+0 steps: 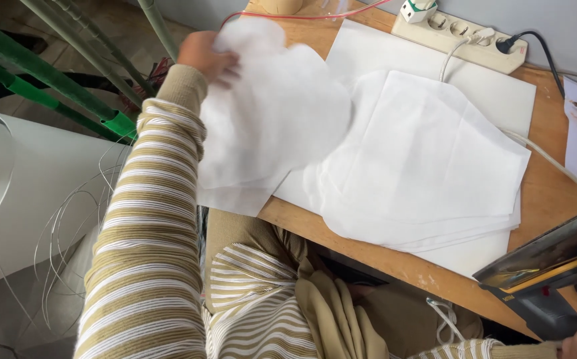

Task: Ironing white fabric pieces on a wooden table using a handheld iron.

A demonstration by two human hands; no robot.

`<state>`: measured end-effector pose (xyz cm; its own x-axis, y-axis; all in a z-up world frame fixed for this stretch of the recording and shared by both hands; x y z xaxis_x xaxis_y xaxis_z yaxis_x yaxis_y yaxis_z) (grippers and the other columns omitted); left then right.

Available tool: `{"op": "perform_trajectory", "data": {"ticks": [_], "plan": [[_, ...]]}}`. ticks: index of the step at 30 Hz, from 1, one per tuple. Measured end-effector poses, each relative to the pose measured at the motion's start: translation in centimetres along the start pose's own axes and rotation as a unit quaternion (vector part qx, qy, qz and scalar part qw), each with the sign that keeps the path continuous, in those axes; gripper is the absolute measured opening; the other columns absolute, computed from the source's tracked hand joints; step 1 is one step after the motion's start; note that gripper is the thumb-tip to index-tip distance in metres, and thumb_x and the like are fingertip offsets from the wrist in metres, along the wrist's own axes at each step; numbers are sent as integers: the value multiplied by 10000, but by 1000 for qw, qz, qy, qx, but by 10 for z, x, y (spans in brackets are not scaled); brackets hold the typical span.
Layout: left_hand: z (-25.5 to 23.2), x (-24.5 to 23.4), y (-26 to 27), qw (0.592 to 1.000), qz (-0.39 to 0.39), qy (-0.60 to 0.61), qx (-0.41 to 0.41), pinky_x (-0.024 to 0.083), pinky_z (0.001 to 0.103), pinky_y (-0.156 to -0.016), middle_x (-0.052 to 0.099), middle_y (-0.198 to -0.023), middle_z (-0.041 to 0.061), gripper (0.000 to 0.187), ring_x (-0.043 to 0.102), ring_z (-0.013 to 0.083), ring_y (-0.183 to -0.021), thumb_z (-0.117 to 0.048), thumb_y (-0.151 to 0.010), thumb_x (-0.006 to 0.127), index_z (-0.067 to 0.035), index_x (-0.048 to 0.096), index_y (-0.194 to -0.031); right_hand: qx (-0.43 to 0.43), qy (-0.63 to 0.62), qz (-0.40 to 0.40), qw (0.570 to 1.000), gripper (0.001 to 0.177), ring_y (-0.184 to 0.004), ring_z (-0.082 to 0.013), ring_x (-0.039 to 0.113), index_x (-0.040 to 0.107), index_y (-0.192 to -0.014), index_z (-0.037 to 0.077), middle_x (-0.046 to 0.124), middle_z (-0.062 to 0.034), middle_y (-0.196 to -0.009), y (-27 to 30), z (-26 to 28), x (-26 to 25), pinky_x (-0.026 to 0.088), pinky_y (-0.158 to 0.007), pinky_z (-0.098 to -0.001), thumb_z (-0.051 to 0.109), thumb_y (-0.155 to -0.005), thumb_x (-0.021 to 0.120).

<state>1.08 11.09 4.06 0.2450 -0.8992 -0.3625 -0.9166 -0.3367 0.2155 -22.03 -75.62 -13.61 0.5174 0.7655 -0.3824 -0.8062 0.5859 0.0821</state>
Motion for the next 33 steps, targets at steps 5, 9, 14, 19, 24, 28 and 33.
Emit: {"op": "perform_trajectory", "data": {"ticks": [5,9,14,19,24,28,33], "plan": [[38,-44,4,976,-126,-101,-147,697,339,-621,754,-1023,65,289,770,224,-797,-237,-879,742,-96,697,-1128,-125,20,-6,992,711,-810,-149,367,288,-835,224,298,66,-844,17,30,9,391,-1016,-391,371,-1478,553],[19,-45,44,964,-30,-133,-226,663,360,-741,659,-1183,77,806,705,189,-944,-445,-876,810,-107,391,-1476,-147,104,-77,981,634,-833,-178,375,361,-861,139,394,6,-933,20,26,3,353,-914,-414,123,-1465,554],[15,-46,60,954,50,-240,-172,602,389,-803,619,-1236,118,1108,706,276,-845,-328,-762,901,-187,194,-1604,-164,60,-28,984,622,-887,-164,396,366,-873,162,368,29,-915,20,25,10,380,-1019,-400,165,-1470,542],[-7,-36,93,938,140,-313,-62,531,433,-662,462,-919,151,1137,582,301,-646,-85,-789,858,-275,87,-1604,-189,2,27,982,608,-957,-146,423,373,-889,191,334,58,-893,23,27,14,415,-1155,-382,218,-1477,526],[9,-39,98,933,172,-274,-155,528,306,-670,666,-1309,104,672,474,172,-645,51,-808,793,-252,668,-1395,-169,-90,79,978,564,-1245,-89,561,352,-869,262,427,119,-986,42,54,30,472,-1342,-342,330,-1406,513],[-1,-36,127,931,143,-244,-230,624,384,-850,664,-1311,178,587,696,341,-891,87,-795,799,-115,688,-1336,-233,-58,52,969,488,-962,-98,453,444,-996,197,330,65,-856,60,87,42,487,-1301,-349,211,-1476,531],[21,-35,122,838,134,-504,-162,555,469,-937,420,-1483,310,792,735,287,-659,-448,-916,708,-177,379,-1583,-128,-76,-26,988,136,-1436,-145,665,652,-1141,329,666,99,-1385,84,126,61,560,-1320,-319,236,-1232,615]]}}
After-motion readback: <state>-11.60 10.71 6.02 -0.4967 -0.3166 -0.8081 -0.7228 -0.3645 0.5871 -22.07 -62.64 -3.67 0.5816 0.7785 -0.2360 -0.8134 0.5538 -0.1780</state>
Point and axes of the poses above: each hand's wrist, its own y-axis away from the middle knuckle, its own x-axis out of the palm, z = x × y, the point moved 3 cm from there along -y, towards the middle knuckle
